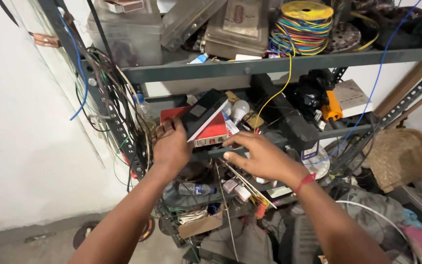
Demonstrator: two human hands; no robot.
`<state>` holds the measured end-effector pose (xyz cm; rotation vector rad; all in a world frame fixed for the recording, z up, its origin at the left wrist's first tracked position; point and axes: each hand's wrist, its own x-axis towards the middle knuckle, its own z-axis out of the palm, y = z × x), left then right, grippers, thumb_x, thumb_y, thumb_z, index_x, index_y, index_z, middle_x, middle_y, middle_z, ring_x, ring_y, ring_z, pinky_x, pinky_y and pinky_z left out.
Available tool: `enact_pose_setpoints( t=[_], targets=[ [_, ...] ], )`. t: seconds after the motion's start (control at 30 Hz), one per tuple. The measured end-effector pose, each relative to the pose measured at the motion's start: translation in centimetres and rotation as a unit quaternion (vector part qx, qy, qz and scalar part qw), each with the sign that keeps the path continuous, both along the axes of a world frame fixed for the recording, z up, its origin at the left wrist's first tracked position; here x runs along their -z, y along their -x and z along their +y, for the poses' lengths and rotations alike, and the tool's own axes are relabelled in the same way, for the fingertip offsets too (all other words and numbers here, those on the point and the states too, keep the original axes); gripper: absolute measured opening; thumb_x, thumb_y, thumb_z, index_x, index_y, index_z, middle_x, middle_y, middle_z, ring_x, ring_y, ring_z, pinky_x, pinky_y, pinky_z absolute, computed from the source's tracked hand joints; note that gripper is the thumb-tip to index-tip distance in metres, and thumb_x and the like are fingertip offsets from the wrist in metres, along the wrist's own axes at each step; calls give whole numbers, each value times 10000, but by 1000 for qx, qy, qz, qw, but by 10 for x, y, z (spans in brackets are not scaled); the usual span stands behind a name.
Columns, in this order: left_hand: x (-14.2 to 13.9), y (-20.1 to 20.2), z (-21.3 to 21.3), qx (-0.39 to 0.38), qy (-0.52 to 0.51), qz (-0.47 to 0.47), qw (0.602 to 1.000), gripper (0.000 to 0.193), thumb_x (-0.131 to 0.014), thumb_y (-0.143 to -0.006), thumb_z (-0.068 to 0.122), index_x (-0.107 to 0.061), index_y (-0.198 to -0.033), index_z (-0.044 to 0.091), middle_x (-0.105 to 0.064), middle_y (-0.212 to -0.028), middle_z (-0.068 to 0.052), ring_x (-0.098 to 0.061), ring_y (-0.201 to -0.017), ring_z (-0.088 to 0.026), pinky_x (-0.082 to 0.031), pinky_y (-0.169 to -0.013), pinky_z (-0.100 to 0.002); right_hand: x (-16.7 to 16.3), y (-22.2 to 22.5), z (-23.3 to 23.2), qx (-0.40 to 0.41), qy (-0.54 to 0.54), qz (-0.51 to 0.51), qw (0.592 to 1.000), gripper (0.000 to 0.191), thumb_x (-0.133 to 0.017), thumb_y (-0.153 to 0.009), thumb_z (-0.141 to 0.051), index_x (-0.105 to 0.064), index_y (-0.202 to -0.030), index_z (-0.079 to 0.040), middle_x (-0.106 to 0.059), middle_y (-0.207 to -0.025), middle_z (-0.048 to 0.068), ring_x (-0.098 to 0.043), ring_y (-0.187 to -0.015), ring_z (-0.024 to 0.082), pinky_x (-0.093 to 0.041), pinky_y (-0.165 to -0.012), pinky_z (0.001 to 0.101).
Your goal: The person takes a black LED tube light fixture from a storage shelf, carries it to a workbench, and wipes its surface with a cloth. They then use a screwdriver to unscrew and pry open the fixture's end cap and housing on the bench.
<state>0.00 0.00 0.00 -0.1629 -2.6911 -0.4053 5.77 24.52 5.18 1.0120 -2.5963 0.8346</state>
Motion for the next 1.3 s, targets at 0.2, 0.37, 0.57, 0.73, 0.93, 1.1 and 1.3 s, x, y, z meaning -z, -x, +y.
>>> enact_pose_setpoints(
  t=[0.2, 0.37, 0.57, 0.73, 0.93, 1.1, 1.3],
  targets=[
    [-16, -22, 10, -16, -92, -55, 994, 750, -842, -740, 449, -568, -1255, -21, -610, -1266, -281, -638, -1130, -461, -543, -891, -528, -7, 4, -7, 49, 35, -45, 997, 346, -706, -918, -321, -699, -1144, -59, -750, -1076, 111, -746, -980, 249, -570, -838, 375],
    [-27, -59, 5, 34, -313, -133, 940, 622, -807, -732, 476, -700, -1122, 4, -741, -971, -186, -743, -907, -330, -566, -799, -445, -10, -14, -20, 89, 100, -57, 989, 340, -692, -918, -293, -683, -1166, -61, -744, -1098, 99, -750, -964, 245, -597, -798, 364],
    [-46, -111, -13, 113, -516, -287, 800, 581, -730, -752, 457, -725, -1158, 42, -752, -908, -110, -713, -764, -214, -566, -602, -374, -9, -39, -32, 127, 115, -11, 985, 589, -731, -871, -252, -520, -1396, -89, -597, -1327, 163, -643, -1188, 303, -599, -869, 370],
    [-59, -148, -46, 139, -560, -378, 725, 649, -702, -797, 476, -666, -1245, 9, -754, -952, -106, -735, -791, -207, -613, -614, -379, -22, -68, -33, 93, 27, 214, 972, 906, -831, -809, -332, -367, -1552, -101, -332, -1608, 210, -306, -1492, 424, -338, -1188, 532],
    [-65, -185, -81, 173, -610, -443, 634, 622, -613, -890, 437, -616, -1311, -22, -762, -974, -149, -753, -786, -232, -638, -584, -420, -47, -101, -34, 3, -118, 287, 951, 1103, -882, -627, -551, -377, -1526, -163, -291, -1627, 127, -192, -1508, 423, -139, -1182, 674],
    [-72, -218, -91, 219, -645, -455, 574, 693, -586, -922, 447, -560, -1390, -63, -771, -1059, -278, -781, -831, -280, -643, -564, -398, -50, -130, -36, 6, -165, 306, 938, 966, -869, -577, -267, -486, -1461, -190, -499, -1496, 42, -373, -1492, 335, -177, -1242, 658],
    [-83, -238, -100, 495, -640, -433, 399, 943, -502, -934, 749, -449, -1472, -24, -686, -1225, -334, -757, -973, -338, -643, -707, -382, -52, -150, -30, -21, -62, 214, 975, 852, -933, -598, -374, -595, -1325, -84, -630, -1243, 144, -580, -1180, 373, -443, -1022, 504]
  ],
)
